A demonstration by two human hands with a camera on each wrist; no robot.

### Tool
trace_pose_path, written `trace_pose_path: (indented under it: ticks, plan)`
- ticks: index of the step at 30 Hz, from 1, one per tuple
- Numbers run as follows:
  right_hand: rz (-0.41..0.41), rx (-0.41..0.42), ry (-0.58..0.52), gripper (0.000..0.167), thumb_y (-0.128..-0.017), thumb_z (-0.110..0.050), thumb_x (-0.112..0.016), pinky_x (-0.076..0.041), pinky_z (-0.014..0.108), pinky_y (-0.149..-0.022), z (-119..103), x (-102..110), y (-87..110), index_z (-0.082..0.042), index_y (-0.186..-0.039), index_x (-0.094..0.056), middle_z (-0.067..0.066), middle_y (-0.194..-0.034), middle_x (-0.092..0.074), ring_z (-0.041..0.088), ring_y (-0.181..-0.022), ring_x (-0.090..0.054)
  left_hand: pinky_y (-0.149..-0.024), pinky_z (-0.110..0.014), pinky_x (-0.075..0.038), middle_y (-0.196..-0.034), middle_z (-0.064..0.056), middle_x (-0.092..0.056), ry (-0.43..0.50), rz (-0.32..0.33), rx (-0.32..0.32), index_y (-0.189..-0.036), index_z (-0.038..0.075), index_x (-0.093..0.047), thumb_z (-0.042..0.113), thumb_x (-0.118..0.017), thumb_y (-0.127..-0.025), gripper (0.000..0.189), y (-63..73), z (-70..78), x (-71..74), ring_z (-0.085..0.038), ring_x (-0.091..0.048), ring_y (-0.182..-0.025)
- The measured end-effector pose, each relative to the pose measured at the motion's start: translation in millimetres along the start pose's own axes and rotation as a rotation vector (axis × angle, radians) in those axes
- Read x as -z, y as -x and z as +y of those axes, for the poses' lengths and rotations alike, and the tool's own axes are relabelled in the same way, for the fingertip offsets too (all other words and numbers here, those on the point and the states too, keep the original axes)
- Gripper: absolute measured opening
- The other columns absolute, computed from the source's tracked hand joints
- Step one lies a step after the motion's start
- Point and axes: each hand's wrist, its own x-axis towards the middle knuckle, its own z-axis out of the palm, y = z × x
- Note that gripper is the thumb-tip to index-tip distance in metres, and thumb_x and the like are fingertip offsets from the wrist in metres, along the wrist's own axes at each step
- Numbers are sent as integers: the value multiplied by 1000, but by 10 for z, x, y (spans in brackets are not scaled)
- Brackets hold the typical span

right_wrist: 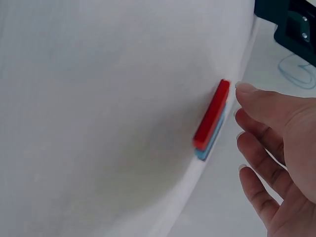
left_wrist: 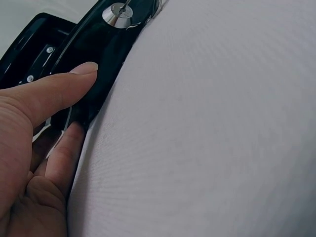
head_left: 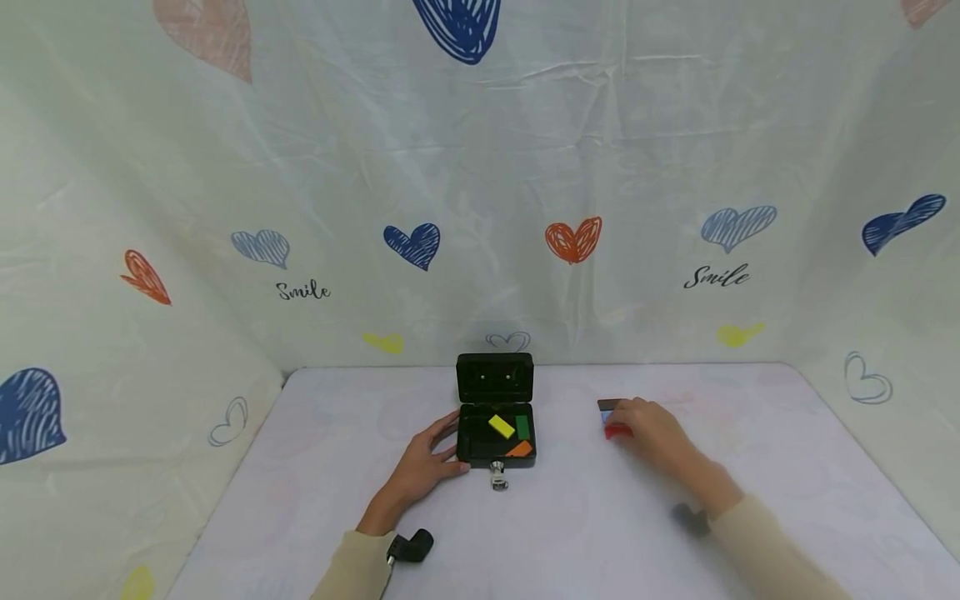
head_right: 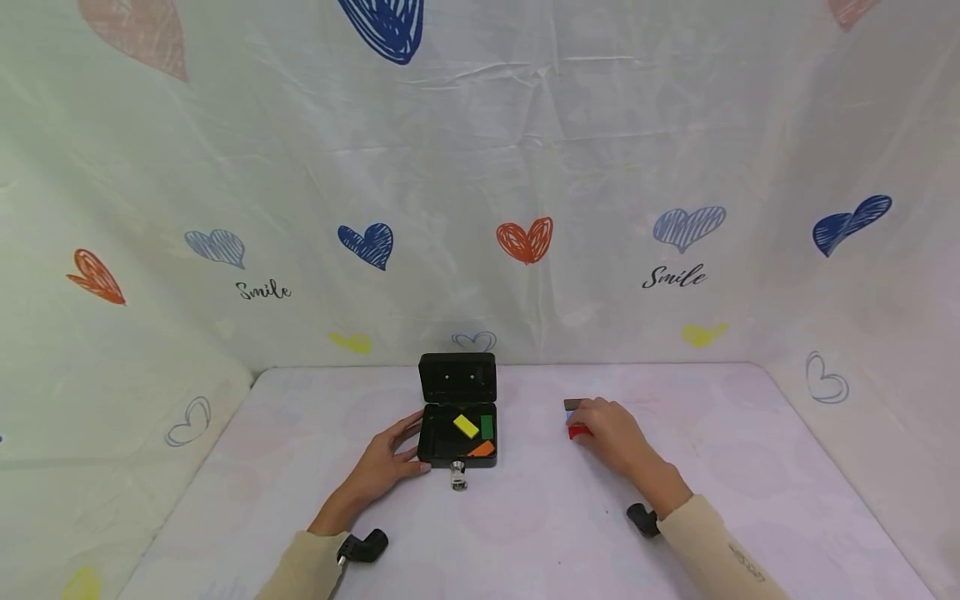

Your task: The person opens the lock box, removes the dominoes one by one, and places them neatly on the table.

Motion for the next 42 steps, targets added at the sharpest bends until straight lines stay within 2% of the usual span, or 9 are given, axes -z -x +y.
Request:
trace_pose_path:
  ticks: [5,8,15,23,32,42]
  plan:
    - [124,112,-54,30,-73,15,-85,-64,42,-71,-127,6,-40,-11,-88,-79,5,-92,-74,29,-85,-73,-114,-39,-51,-166,-22,-39,5,-3,1,-163,8,-38,-7,-82,-86,90,3,-7,2,-43,-38,-153]
    - [152,141,-83,34,-69,17,-84,-63,41,-71,-271,38,-94,-10,-89,-79,3,-92,-73,27,-85,-71,-114,-39,-51,-166,-22,-38,10,-7,-1,-164,8,-38,-7,-82,-87,90,1,-10,7,-44,-38,-152]
    - [83,69,-38,27,-73,1,-94,-64,39,-81,-604,35,-238,-12,-93,-82,-3,-92,-74,19,-88,-69,-114,-39,-52,-166,-22,-38,6,-6,2,-164,8,-38,-8,-81,-86,90,9,8,8,-43,-39,-152]
    - [55,47,-80,25,-77,-4,-94,-63,36,-77,-849,-93,-398,-12,-98,-82,-1,-96,-75,21,-90,-69,-114,-40,-51,-166,-22,-38,-1,-13,5,-164,8,-37,-7,-82,-86,91,12,17,8,-44,-39,-152]
    - [69,12,-121,26,-77,-9,-95,-60,31,-75,-1040,-241,-565,-11,-99,-81,0,-94,-74,19,-86,-66,-115,-39,-50,-167,-20,-38,22,-15,10,-164,9,-37,-8,-81,-86,91,-16,-4,16,-41,-37,-154]
    - [42,-7,-92,27,-79,-16,-95,-59,32,-78,-1180,-312,-704,-10,-102,-81,0,-96,-72,19,-89,-66,-113,-38,-52,-166,-23,-38,34,-14,-4,-163,6,-38,-9,-82,-85,91,-6,-22,12,-43,-38,-152]
